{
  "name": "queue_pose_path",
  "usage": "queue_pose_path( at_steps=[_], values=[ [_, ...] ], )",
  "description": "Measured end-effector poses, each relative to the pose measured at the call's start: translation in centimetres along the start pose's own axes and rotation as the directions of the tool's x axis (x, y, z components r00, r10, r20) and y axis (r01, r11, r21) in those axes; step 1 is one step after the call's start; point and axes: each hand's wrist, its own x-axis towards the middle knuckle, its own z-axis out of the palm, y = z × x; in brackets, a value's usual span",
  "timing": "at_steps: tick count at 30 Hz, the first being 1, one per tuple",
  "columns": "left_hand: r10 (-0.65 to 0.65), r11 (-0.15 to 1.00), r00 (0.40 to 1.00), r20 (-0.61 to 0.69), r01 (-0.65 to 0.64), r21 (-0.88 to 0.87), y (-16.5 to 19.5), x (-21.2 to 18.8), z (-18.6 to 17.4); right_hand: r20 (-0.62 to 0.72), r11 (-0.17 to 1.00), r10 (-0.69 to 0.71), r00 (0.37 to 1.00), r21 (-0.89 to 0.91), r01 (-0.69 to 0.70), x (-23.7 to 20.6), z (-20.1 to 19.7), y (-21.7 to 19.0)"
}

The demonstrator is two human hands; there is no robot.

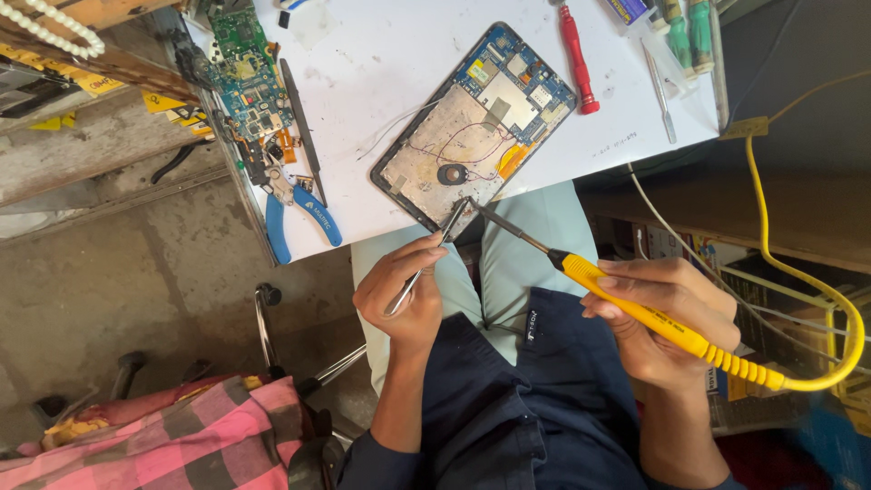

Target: The person sits at a repair bench holding a soldering iron in one hand and a thin metal tool in the other, soldering a wire on the exposed motherboard of a disassembled phone lying on the bench. Near the end they hold a blue spool of solder and feed solder onto the iron tip.

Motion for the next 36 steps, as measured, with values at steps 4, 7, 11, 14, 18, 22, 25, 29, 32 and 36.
queue_pose_path(
  at_steps=[4, 7, 11, 14, 18, 22, 25, 29, 32, 36],
  values=[
    [0.010, 1.000, 1.000, 0.012, -0.010, -0.009, -0.07, 0.06, -0.12, 0.009, 1.000, -0.004, 1.000, -0.024, 0.004, -0.07, -0.10, -0.04],
    [0.011, 1.000, 1.000, 0.014, -0.011, -0.004, -0.06, 0.07, -0.15, 0.019, 1.000, -0.015, 1.000, -0.012, 0.015, 0.03, -0.21, 0.08],
    [-0.002, 1.000, 1.000, 0.008, 0.003, -0.015, -0.06, -0.05, -0.08, 0.013, 1.000, -0.008, 1.000, -0.007, 0.008, -0.08, -0.21, 0.13],
    [-0.008, 1.000, 1.000, 0.005, 0.008, -0.012, -0.06, -0.02, -0.13, 0.017, 1.000, -0.005, 1.000, -0.014, 0.005, 0.02, -0.24, 0.16],
    [-0.002, 1.000, 1.000, 0.008, 0.002, -0.015, -0.04, 0.08, -0.12, 0.021, 1.000, 0.000, 1.000, -0.031, 0.001, 0.20, -0.18, 0.18],
    [-0.006, 1.000, 1.000, 0.009, 0.006, -0.007, 0.02, 0.11, -0.14, 0.010, 1.000, 0.007, 1.000, -0.012, -0.006, 0.12, -0.03, 0.08],
    [-0.013, 1.000, 1.000, 0.009, 0.013, -0.009, 0.03, 0.08, -0.10, 0.005, 1.000, 0.005, 1.000, -0.011, -0.005, 0.09, -0.16, 0.04],
    [-0.009, 1.000, 1.000, 0.014, 0.009, -0.007, -0.01, 0.10, -0.16, 0.000, 1.000, 0.006, 1.000, -0.004, -0.006, -0.01, -0.26, 0.12],
    [-0.005, 1.000, 1.000, 0.016, 0.005, -0.010, -0.05, 0.10, -0.16, 0.008, 1.000, 0.003, 1.000, -0.004, -0.003, -0.02, -0.33, 0.22],
    [-0.012, 1.000, 1.000, 0.006, 0.012, -0.007, -0.09, 0.00, -0.11, 0.015, 1.000, -0.003, 1.000, -0.016, 0.003, 0.08, -0.33, 0.33]
  ],
)
